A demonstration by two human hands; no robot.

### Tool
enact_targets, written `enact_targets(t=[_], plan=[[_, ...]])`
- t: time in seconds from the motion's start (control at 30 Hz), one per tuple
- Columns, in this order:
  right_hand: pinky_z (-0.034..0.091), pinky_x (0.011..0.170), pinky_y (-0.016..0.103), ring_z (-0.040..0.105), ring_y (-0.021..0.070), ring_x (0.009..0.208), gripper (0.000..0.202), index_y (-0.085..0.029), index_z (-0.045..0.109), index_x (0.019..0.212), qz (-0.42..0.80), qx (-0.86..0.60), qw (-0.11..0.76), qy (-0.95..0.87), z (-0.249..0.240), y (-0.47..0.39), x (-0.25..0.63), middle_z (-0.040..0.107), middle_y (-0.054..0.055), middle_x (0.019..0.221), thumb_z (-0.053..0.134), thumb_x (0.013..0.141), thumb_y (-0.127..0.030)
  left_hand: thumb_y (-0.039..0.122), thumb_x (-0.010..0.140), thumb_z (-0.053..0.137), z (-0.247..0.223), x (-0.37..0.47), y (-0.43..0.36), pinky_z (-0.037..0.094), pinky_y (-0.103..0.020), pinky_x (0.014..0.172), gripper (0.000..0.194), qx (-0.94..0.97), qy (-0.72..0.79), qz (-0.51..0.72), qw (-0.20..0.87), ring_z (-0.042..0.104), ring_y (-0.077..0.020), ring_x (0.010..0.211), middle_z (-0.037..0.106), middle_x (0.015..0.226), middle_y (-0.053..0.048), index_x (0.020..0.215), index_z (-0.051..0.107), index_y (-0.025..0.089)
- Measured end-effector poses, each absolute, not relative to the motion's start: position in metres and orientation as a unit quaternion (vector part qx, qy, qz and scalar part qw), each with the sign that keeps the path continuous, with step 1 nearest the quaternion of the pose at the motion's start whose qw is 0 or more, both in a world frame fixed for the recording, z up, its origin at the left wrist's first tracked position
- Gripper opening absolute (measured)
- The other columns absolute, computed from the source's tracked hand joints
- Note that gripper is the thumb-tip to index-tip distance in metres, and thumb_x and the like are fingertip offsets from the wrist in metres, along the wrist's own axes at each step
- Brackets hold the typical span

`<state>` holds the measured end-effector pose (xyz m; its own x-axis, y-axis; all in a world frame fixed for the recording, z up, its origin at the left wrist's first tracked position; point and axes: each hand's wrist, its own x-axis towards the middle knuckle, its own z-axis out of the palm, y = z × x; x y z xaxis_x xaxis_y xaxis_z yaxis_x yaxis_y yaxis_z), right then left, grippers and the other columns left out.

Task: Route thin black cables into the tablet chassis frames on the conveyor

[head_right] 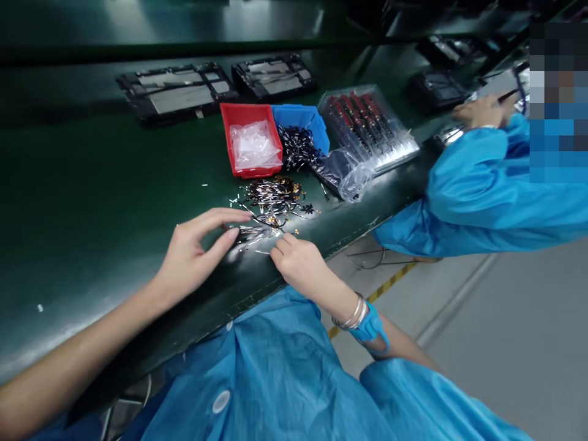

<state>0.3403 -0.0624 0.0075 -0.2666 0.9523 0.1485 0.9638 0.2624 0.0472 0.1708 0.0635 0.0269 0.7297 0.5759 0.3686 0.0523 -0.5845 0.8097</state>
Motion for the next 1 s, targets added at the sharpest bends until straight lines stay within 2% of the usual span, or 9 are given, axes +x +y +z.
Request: enact_targets(t=[0.07, 0.17, 0.3, 0.5, 0.63, 0.73, 0.83, 0.9, 1.0], plan=[[0.037, 0.057, 0.029, 0.055, 0.0194, 0.071, 0.023, -0.016, 0.063, 0.070, -0.066, -0.605, 0.010, -0.794, 0.006, -0.057, 0.336, 0.063, 0.007, 0.068, 0.052, 0.089, -0.010, 0.016, 0.089, 0.054, 0.030, 0.171, 0.071, 0.051, -0.030, 0.083, 0.020, 0.818, 0.233, 0.289, 0.438, 0.067, -0.0181, 0.095, 0.072, 0.105, -0.008, 0.103, 0.068, 0.013], [0.037, 0.060, 0.029, 0.054, 0.0195, 0.073, 0.020, -0.015, 0.063, 0.071, -0.059, -0.614, -0.006, -0.787, 0.007, -0.055, 0.333, 0.063, 0.007, 0.068, 0.052, 0.088, -0.010, 0.013, 0.085, 0.055, 0.027, 0.171, 0.073, 0.051, -0.027, 0.075, 0.021, 0.817, 0.254, 0.227, 0.465, 0.067, -0.0172, 0.085, 0.073, 0.098, -0.007, 0.101, 0.069, 0.013], [0.036, 0.061, 0.029, 0.056, 0.0195, 0.074, 0.012, -0.015, 0.064, 0.075, -0.041, -0.599, -0.034, -0.799, 0.018, -0.054, 0.331, 0.066, 0.007, 0.072, 0.059, 0.086, -0.013, 0.013, 0.085, 0.054, 0.026, 0.172, 0.071, 0.050, -0.028, 0.076, 0.022, 0.825, 0.247, 0.171, 0.478, 0.065, -0.0159, 0.076, 0.073, 0.094, -0.006, 0.102, 0.069, 0.014], [0.032, 0.054, 0.028, 0.057, 0.0184, 0.070, 0.015, -0.013, 0.065, 0.074, 0.007, -0.565, -0.103, -0.819, 0.023, -0.043, 0.329, 0.066, 0.008, 0.068, 0.057, 0.086, -0.007, 0.015, 0.083, 0.053, 0.021, 0.173, 0.068, 0.048, -0.029, 0.074, 0.024, 0.831, 0.236, 0.113, 0.492, 0.064, -0.0174, 0.075, 0.073, 0.094, -0.007, 0.100, 0.069, 0.014], [0.037, 0.058, 0.029, 0.057, 0.0177, 0.068, 0.015, -0.014, 0.065, 0.075, -0.024, -0.576, -0.034, -0.816, 0.026, -0.044, 0.329, 0.066, 0.006, 0.068, 0.056, 0.086, -0.008, 0.016, 0.080, 0.057, 0.019, 0.174, 0.061, 0.047, -0.029, 0.071, 0.020, 0.827, 0.226, 0.090, 0.508, 0.064, -0.0195, 0.074, 0.073, 0.088, -0.006, 0.096, 0.069, 0.014], [0.038, 0.058, 0.029, 0.056, 0.0174, 0.066, 0.016, -0.014, 0.064, 0.075, -0.086, -0.544, 0.036, -0.834, 0.040, -0.039, 0.327, 0.064, 0.005, 0.067, 0.055, 0.086, -0.009, 0.015, 0.080, 0.058, 0.027, 0.171, 0.060, 0.044, -0.026, 0.064, 0.010, 0.818, 0.220, 0.089, 0.525, 0.060, -0.0174, 0.062, 0.068, 0.069, -0.003, 0.078, 0.068, 0.015], [0.037, 0.056, 0.030, 0.054, 0.0181, 0.065, 0.021, -0.015, 0.062, 0.070, -0.146, -0.504, 0.075, -0.848, 0.059, -0.024, 0.325, 0.062, 0.005, 0.065, 0.052, 0.088, -0.009, 0.010, 0.082, 0.051, 0.038, 0.167, 0.065, 0.042, -0.024, 0.059, 0.022, 0.794, 0.232, 0.112, 0.551, 0.056, -0.0136, 0.053, 0.062, 0.059, -0.001, 0.063, 0.060, 0.016], [0.038, 0.055, 0.029, 0.054, 0.0175, 0.064, 0.024, -0.015, 0.062, 0.069, -0.168, -0.498, 0.116, -0.843, 0.070, -0.011, 0.323, 0.061, 0.004, 0.064, 0.050, 0.090, -0.010, 0.011, 0.085, 0.047, 0.044, 0.165, 0.071, 0.043, -0.022, 0.056, 0.023, 0.768, 0.246, 0.142, 0.573, 0.055, -0.0121, 0.050, 0.063, 0.060, -0.001, 0.067, 0.060, 0.015], [0.046, 0.061, 0.026, 0.059, 0.0153, 0.068, 0.019, -0.016, 0.065, 0.077, -0.145, -0.516, 0.236, -0.810, 0.078, 0.008, 0.319, 0.068, 0.004, 0.071, 0.052, 0.092, -0.013, 0.017, 0.088, 0.047, 0.052, 0.160, 0.083, 0.043, -0.021, 0.052, 0.018, 0.724, 0.265, 0.199, 0.604, 0.059, -0.0124, 0.054, 0.067, 0.069, -0.003, 0.081, 0.064, 0.013]])
